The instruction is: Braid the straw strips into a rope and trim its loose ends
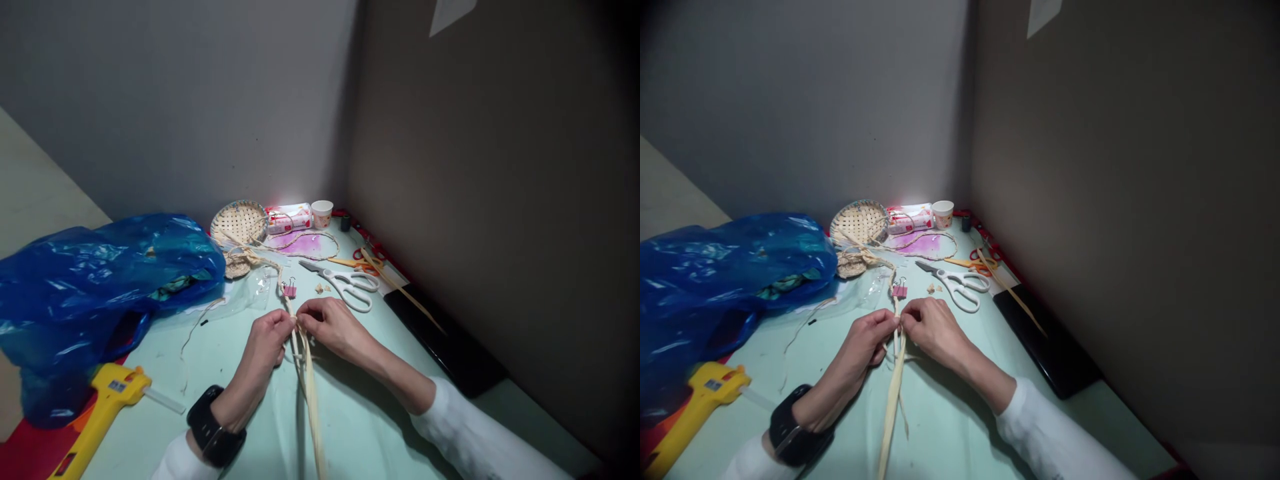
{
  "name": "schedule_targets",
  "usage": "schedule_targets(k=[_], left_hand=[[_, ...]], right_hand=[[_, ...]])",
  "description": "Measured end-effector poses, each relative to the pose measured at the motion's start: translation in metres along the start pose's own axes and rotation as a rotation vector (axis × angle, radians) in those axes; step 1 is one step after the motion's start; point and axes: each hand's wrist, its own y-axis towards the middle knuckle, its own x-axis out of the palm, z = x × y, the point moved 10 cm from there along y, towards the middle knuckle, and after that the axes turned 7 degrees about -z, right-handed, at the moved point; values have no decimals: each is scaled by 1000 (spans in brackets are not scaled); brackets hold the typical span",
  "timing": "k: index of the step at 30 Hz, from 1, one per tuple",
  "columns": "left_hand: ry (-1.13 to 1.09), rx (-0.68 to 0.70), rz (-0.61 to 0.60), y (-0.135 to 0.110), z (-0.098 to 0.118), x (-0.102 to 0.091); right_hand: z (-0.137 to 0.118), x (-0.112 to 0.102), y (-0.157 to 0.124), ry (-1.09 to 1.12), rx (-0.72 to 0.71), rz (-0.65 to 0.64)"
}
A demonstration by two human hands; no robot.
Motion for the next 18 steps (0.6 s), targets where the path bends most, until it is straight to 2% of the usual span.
schedule_targets(k=[6,13,18], left_hand=[[4,7,-12,-1,1,1],[1,5,-18,-2,2,3],[15,8,-24,0,2,3]], right_hand=[[3,1,-3,-28,45,30],[-8,-6,-10,-122,25,75],[-12,-2,-12,-151,32,43]])
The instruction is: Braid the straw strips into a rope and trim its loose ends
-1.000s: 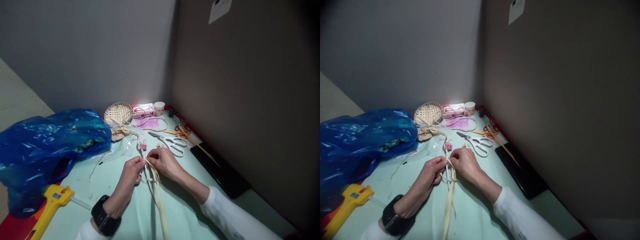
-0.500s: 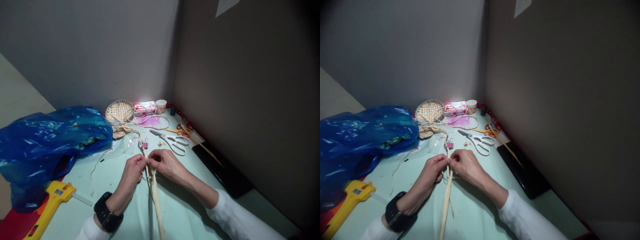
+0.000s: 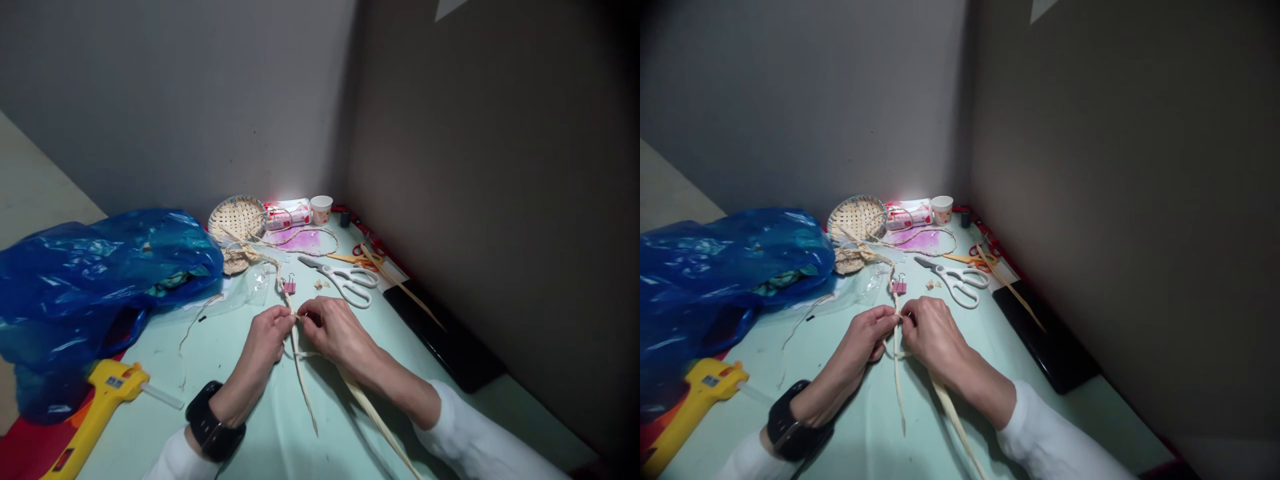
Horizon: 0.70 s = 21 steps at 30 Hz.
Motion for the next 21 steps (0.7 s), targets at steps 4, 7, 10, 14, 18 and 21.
schedule_targets(k=[4,7,10,14,18,21], left_hand=[[3,3,8,0,-2,-1],[-25,-4,-12,0,-4,0],[-64,-2,-48,1,-4,3],[-103,-1,-72,1,-5,4],[-143,31,-108,-1,-5,4],[-151,54,-109,0,-5,3]], right_hand=[[-2,4,-4,-72,-7,27],[-5,8,-6,-169,-7,56],[-8,13,-7,-272,-2,49],[-14,19,-7,-420,-17,30],[-24,26,-11,-544,-66,42],[-25,25,-13,-497,-105,57]])
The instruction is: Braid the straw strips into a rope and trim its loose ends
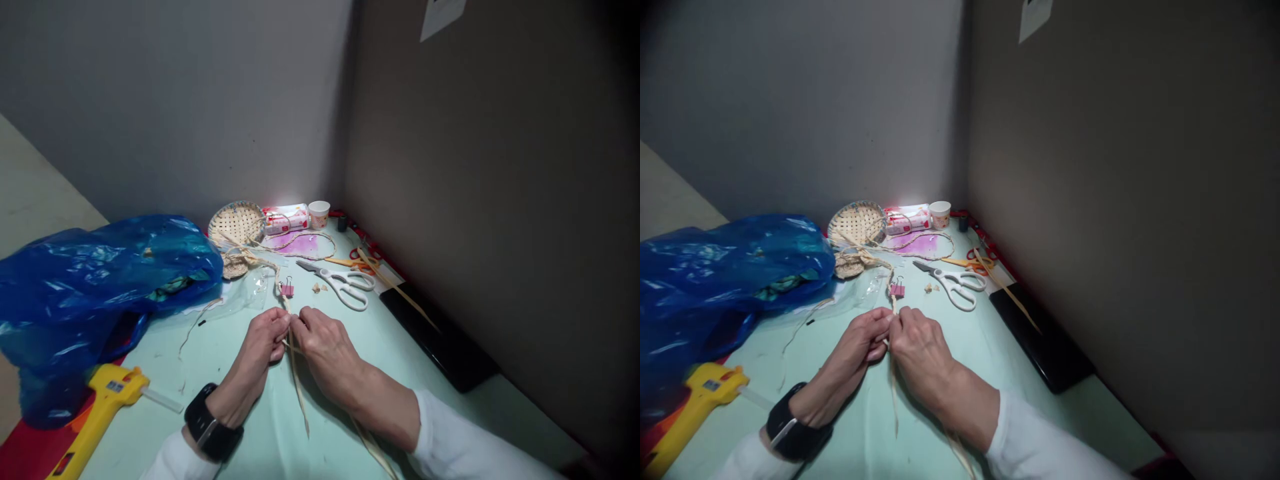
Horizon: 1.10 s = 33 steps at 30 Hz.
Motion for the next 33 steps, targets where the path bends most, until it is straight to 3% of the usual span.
schedule_targets(k=[7,11,15,20,28,33], left_hand=[[36,6,62,3,1,-3],[45,6,61,1,2,0],[63,-22,80,1,2,-1],[119,-60,102,3,-1,-1],[153,-13,63,1,-2,0],[153,32,6,0,0,1]], right_hand=[[42,-5,4,762,92,41],[45,11,8,835,133,-53],[47,19,10,793,175,-82],[46,5,4,602,239,-9],[6,-4,3,40,91,-2],[-5,-1,3,-61,61,-65]])
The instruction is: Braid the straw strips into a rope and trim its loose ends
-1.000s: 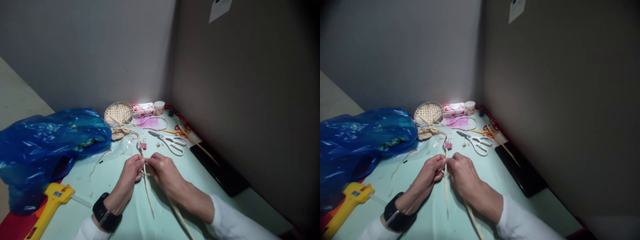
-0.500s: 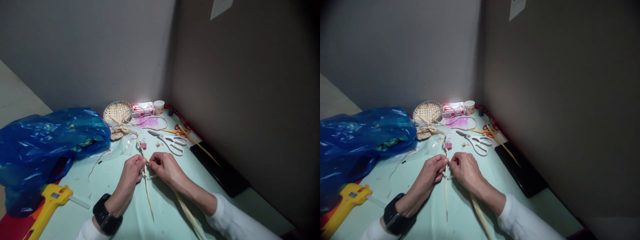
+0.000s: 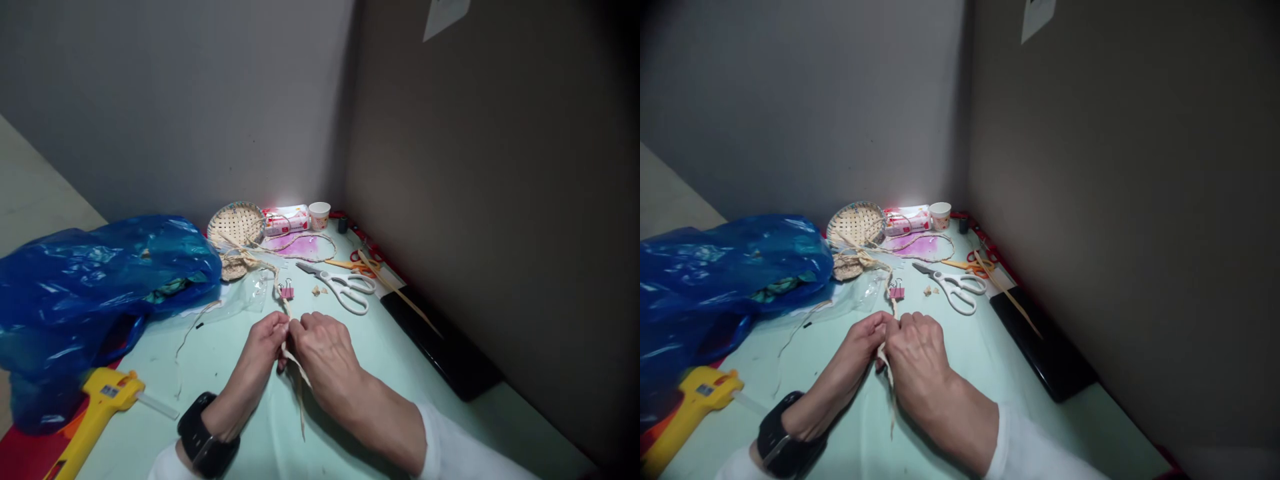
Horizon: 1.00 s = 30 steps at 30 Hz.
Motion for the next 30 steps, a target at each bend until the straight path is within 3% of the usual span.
schedule_targets(k=[9,17,22,30], left_hand=[[-16,-51,-61,0,-5,1],[-168,-57,-96,-2,2,7],[-228,-37,-110,-4,4,5],[-203,-4,-66,-7,13,4]], right_hand=[[7,5,-8,204,26,-78],[48,2,7,615,96,-1],[37,22,19,906,-56,-147],[36,31,32,935,-74,-217]])
